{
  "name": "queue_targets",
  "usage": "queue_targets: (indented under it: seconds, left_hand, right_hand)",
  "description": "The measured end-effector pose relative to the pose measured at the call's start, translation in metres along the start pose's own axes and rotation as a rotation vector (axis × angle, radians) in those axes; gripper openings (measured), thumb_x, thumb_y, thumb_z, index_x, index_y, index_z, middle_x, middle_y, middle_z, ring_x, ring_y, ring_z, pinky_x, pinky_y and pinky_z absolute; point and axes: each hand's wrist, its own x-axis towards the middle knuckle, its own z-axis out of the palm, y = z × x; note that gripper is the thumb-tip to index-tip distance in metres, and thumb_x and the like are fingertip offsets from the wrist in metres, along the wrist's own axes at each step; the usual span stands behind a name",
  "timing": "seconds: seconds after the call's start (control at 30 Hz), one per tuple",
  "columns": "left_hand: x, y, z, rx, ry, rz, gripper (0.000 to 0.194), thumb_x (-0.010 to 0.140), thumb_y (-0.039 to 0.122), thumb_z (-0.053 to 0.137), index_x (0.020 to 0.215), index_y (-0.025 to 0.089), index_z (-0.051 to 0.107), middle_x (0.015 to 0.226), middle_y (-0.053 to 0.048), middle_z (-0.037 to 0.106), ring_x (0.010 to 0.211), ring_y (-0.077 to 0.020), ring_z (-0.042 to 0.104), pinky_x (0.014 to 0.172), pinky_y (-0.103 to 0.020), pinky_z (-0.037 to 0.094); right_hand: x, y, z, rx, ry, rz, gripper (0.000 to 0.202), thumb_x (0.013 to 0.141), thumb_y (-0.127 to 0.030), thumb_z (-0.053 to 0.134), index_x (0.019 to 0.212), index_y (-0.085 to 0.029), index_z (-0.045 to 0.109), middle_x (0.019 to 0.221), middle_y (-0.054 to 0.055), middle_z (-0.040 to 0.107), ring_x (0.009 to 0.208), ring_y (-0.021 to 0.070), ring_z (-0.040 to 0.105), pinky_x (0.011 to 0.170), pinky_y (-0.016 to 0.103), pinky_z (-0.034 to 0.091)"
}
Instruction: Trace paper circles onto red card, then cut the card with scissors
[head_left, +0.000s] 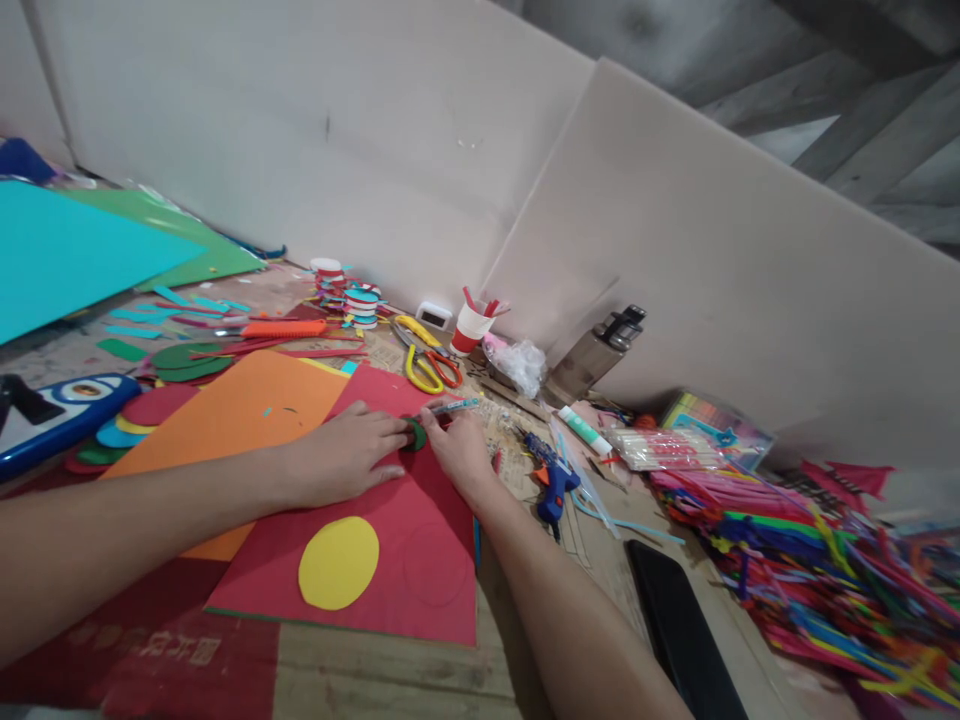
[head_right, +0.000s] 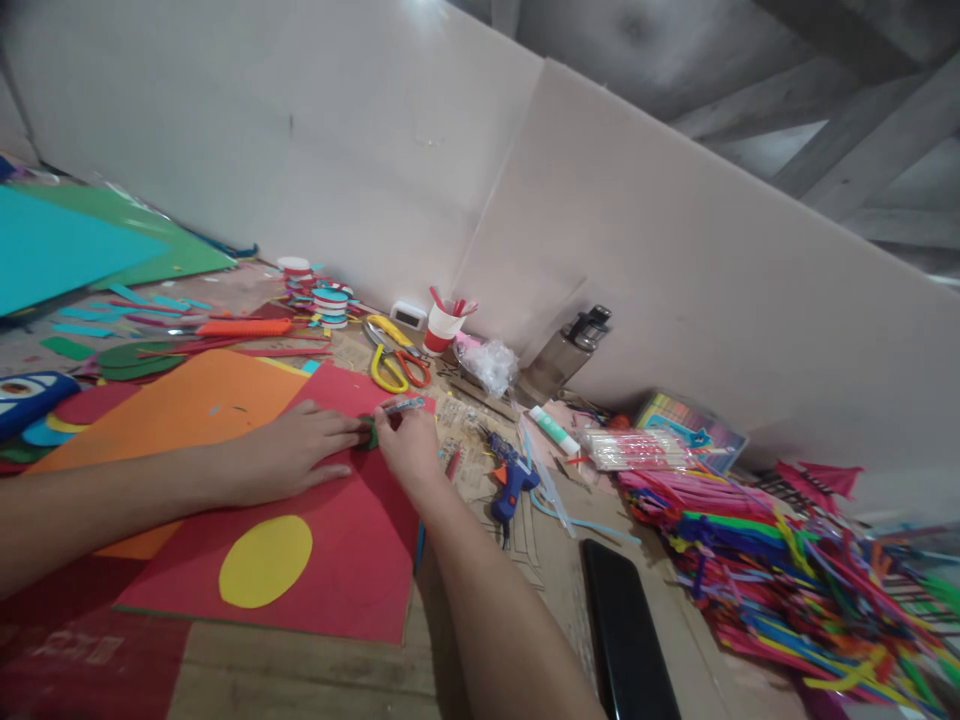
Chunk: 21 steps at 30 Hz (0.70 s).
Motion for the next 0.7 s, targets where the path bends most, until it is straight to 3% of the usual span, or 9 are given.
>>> queue_targets:
  seconds: [0.43, 0.7]
  left_hand:
    - [0.003, 0.005, -0.01, -0.065, -0.056, -0.045, 0.042, 0.096, 0.042, 0.05, 0.131, 0.019, 0.06, 0.14, -0.011, 0.06, 0.122, -0.029, 0.058, 0.097, -0.045, 0.038]
    - [0.003, 0.003, -0.014, -0.089, -0.046, -0.045, 0.039, 0.094, 0.046, 0.052, 0.121, 0.02, 0.064, 0.126, -0.011, 0.067, 0.114, -0.0295, 0.061, 0.095, -0.045, 0.039]
  right_hand:
    - [-0.002, 0.001, -0.004, -0.072, 0.009, 0.051, 0.019, 0.088, -0.021, 0.054, 0.075, -0.017, 0.068, 0.076, 0.004, 0.072, 0.072, 0.0168, 0.066, 0.073, 0.026, 0.046]
    - [-0.006, 0.0, -0.007, -0.09, 0.014, 0.042, 0.02, 0.086, -0.018, 0.054, 0.071, -0.017, 0.066, 0.073, 0.004, 0.071, 0.068, 0.0155, 0.065, 0.068, 0.024, 0.044]
